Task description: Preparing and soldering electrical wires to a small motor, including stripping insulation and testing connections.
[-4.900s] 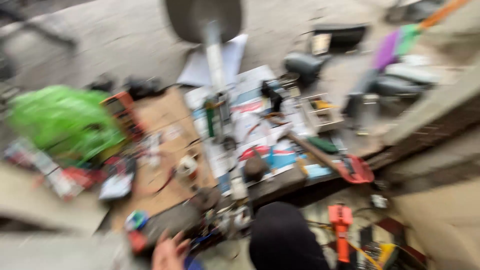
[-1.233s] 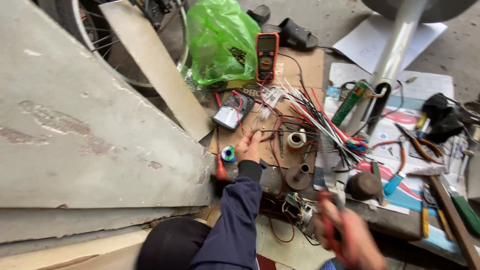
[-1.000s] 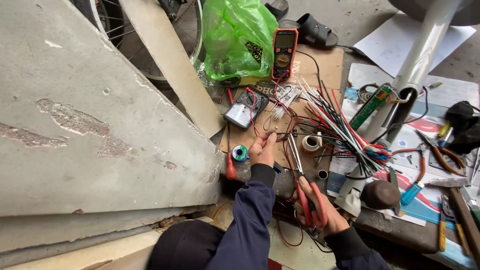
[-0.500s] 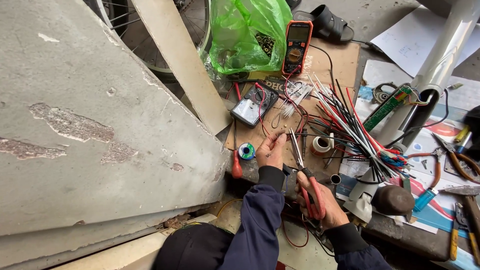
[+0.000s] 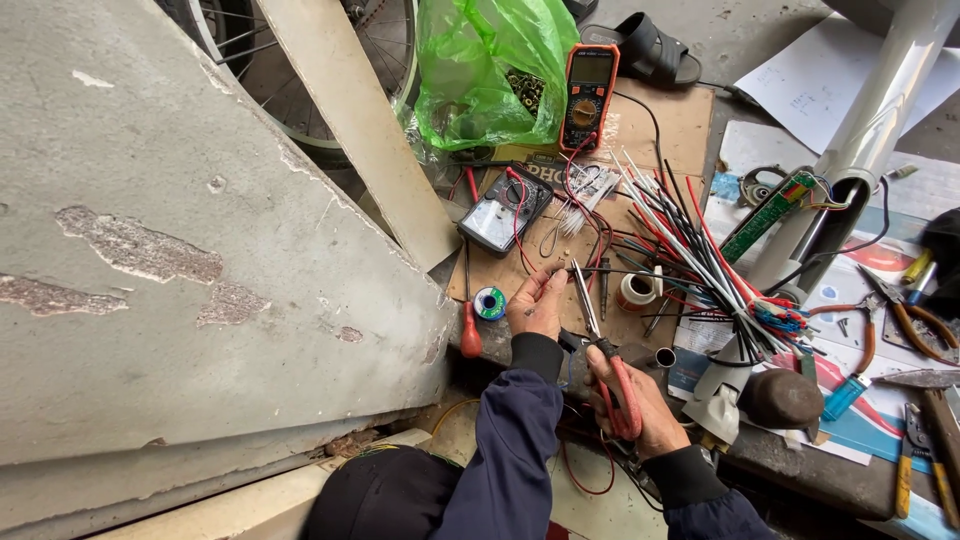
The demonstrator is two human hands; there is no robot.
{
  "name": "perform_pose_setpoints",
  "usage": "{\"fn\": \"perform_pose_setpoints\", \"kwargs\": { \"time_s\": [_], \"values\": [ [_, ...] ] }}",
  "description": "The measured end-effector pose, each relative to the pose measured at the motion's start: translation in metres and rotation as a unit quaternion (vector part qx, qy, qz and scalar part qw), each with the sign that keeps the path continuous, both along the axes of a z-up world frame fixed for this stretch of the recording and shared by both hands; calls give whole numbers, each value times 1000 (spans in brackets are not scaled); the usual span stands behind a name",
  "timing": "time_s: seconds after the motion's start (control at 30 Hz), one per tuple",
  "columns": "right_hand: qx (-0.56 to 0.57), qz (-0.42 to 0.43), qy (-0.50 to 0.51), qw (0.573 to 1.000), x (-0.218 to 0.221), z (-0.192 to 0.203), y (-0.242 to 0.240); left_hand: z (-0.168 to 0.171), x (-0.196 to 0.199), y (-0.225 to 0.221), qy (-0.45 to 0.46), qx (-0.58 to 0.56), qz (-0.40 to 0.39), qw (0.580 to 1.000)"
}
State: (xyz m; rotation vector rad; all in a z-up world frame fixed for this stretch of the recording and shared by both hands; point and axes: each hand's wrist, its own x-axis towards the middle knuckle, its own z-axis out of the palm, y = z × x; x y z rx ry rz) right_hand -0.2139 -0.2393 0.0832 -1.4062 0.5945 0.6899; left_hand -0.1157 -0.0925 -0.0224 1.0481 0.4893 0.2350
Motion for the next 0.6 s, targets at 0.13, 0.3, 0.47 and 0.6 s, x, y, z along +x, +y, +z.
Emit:
{"fn": "perform_pose_setpoints", "kwargs": {
  "time_s": [0.13,0.3,0.47,0.6],
  "values": [
    [-6,-9,2,1000,-2,-1,1,5,-1,0,3,-5,-1,1000],
    [26,-48,-2,999,-6,-7,10,-2,0,1,-9,-24,3,1000],
    [-61,-33,-27,997,4,-6,27,24,-1,22,33,-52,88,994],
    [-265,216,-123,932,62,-40,35,74,-10,36,114,101,89,984]
  ]
}}
